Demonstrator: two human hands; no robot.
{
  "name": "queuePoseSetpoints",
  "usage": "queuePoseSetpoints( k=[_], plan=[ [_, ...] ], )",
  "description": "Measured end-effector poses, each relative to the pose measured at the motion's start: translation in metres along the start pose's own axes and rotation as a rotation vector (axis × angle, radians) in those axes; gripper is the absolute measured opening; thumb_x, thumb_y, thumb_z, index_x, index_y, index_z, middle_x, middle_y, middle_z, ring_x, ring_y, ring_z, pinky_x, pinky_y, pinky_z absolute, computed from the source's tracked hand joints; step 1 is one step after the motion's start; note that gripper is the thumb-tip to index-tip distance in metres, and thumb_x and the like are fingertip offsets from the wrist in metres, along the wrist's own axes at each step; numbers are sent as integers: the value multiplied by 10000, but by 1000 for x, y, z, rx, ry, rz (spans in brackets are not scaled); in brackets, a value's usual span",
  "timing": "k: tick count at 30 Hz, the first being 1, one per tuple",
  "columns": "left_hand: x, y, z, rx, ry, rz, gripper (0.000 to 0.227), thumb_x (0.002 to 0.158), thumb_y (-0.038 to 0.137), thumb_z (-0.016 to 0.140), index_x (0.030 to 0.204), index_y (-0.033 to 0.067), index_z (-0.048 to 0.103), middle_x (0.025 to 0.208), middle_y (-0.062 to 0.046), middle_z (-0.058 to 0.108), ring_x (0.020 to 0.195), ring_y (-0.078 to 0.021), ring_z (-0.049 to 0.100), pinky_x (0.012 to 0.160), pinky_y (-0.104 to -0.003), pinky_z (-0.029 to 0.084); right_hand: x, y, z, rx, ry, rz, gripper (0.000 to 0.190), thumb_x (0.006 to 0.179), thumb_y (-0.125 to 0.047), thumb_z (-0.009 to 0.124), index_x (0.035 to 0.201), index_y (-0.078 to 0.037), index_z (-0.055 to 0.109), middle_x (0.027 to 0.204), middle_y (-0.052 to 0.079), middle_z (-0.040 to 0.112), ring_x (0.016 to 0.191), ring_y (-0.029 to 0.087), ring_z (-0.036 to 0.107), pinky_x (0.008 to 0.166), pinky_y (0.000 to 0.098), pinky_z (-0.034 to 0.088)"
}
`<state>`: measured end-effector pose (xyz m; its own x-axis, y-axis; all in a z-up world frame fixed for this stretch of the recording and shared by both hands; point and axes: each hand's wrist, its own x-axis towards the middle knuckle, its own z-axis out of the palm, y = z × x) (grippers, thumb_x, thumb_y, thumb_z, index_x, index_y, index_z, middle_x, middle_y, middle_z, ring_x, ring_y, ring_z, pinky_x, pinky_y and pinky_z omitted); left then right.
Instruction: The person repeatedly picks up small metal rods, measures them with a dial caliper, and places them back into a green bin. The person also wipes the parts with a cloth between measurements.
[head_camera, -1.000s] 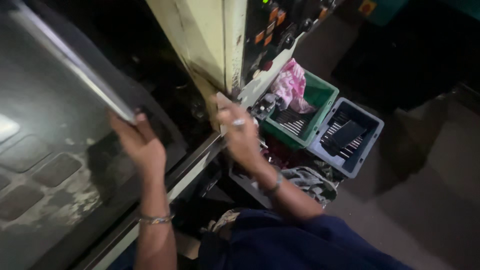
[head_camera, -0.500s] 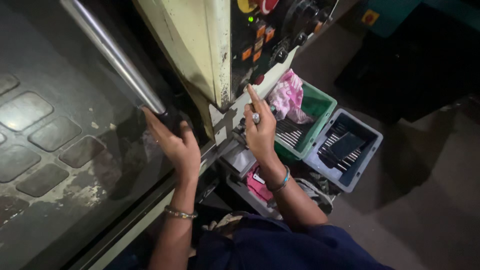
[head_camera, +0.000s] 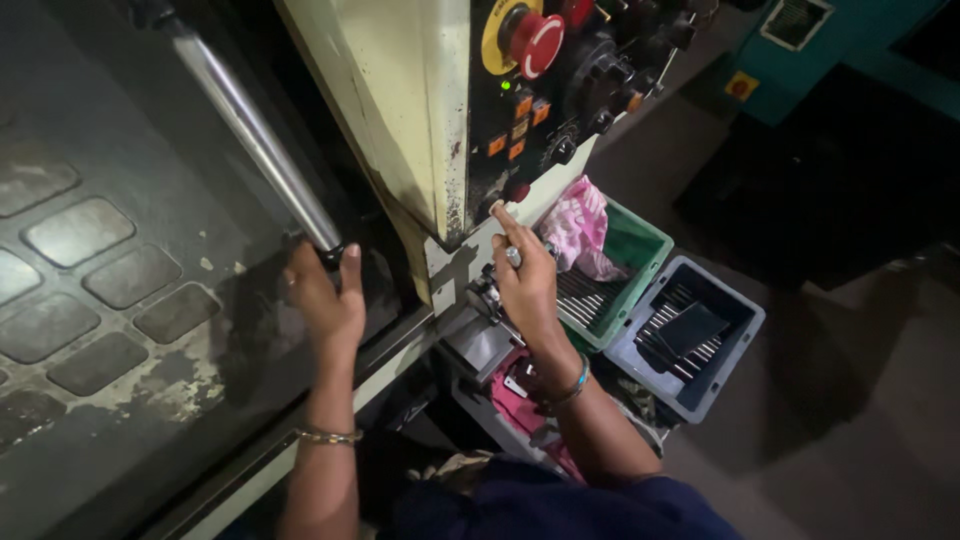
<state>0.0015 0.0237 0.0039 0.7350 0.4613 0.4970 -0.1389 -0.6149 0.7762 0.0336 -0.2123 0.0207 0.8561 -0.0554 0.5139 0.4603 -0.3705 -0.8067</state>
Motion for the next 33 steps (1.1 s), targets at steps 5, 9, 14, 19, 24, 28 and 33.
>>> queuePoseSetpoints(
  k=[5,9,14,19,24,28,33],
  plan=[
    [-2,-6,0,93,22,58,458,1036,355,694,1258,-32,592,1115,-214,641,1120,-412,539,969,-527,438,-19,3,-14,-93,-89,-88,141,951,-57,681,1091,-66,685,972,152,730,917,249,739,810,361,562],
    [-6,-16,7,103,79,118,497,1053,358,703,1307,-50,577,1158,-244,628,1152,-422,538,987,-528,434,-49,7,-32,-464,-787,213,321,867,-167,734,1162,-105,625,956,181,714,902,355,695,780,444,534],
    [-6,-27,13,110,77,71,563,1058,393,698,1354,-62,546,1214,-262,616,1171,-438,556,1008,-541,449,-62,-4,-67,-423,-1027,-10,193,925,-110,676,1114,-102,714,1036,158,723,953,362,687,793,463,547],
    [-8,-15,16,76,117,77,583,1085,347,698,1450,-61,498,1288,-310,585,1230,-452,540,1062,-545,441,-44,-2,-152,204,-959,-352,285,1004,-195,699,1272,-97,701,1106,77,731,955,171,734,777,295,640],
    [-44,35,24,-91,206,146,601,1016,72,621,1535,-77,357,1496,-401,357,1404,-464,395,1157,-502,359,-34,28,-128,501,-899,146,406,1006,-197,664,1401,-104,680,948,120,731,732,142,619,602,273,504],
    [-95,83,42,-415,-137,175,432,1004,63,623,1428,68,541,1420,-152,635,1349,-301,603,1161,-424,455,-46,34,-80,56,-560,18,422,972,-57,592,1391,-40,639,1185,98,721,938,148,702,807,280,565],
    [-105,118,40,-476,-265,162,295,968,88,701,1263,75,705,1281,-83,724,1296,-271,647,1163,-421,427,-49,19,-88,79,-505,-1,337,953,-14,668,1289,-25,655,1064,110,727,903,157,685,799,296,559]
  ],
)
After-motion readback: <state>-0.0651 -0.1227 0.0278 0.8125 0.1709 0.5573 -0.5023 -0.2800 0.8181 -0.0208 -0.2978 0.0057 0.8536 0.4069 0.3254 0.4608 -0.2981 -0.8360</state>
